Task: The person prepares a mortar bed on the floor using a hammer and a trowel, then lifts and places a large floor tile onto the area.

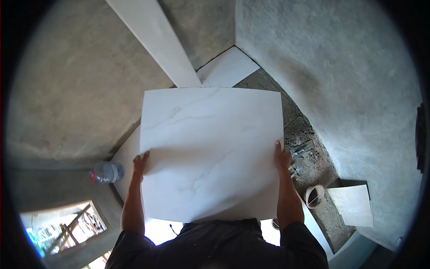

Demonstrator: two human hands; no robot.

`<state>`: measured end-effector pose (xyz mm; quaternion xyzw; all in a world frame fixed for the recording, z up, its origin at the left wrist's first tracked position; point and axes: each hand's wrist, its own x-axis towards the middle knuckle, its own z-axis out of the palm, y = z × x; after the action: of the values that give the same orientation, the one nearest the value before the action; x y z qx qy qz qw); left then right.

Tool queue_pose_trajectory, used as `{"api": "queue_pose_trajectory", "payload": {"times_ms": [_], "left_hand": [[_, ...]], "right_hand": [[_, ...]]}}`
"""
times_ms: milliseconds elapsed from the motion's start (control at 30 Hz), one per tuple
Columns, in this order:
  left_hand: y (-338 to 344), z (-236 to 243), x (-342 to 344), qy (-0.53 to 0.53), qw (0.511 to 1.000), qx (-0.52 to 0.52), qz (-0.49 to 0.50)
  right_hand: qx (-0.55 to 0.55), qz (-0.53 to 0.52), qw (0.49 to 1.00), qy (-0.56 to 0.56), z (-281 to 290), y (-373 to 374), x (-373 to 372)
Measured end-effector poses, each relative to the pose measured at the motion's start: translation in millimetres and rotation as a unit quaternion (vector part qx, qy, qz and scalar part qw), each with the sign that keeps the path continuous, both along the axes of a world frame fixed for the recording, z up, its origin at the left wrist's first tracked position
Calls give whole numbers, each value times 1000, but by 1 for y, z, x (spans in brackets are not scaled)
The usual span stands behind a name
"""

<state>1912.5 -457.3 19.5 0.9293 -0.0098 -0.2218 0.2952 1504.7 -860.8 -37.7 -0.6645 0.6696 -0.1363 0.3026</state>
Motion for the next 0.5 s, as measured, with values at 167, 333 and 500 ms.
{"api": "queue_pose_trajectory", "payload": {"times_ms": [167, 333, 500], "left_hand": [[-33, -88, 61, 42, 990, 100, -85], [-126, -96, 88, 20, 952, 259, -165], [-232, -137, 146, 68, 918, 287, -265]], "right_hand": [[79, -89, 992, 44, -16, -31, 33], [211, -205, 947, 129, -82, -9, -1], [267, -278, 916, 113, -95, 4, 17]]}}
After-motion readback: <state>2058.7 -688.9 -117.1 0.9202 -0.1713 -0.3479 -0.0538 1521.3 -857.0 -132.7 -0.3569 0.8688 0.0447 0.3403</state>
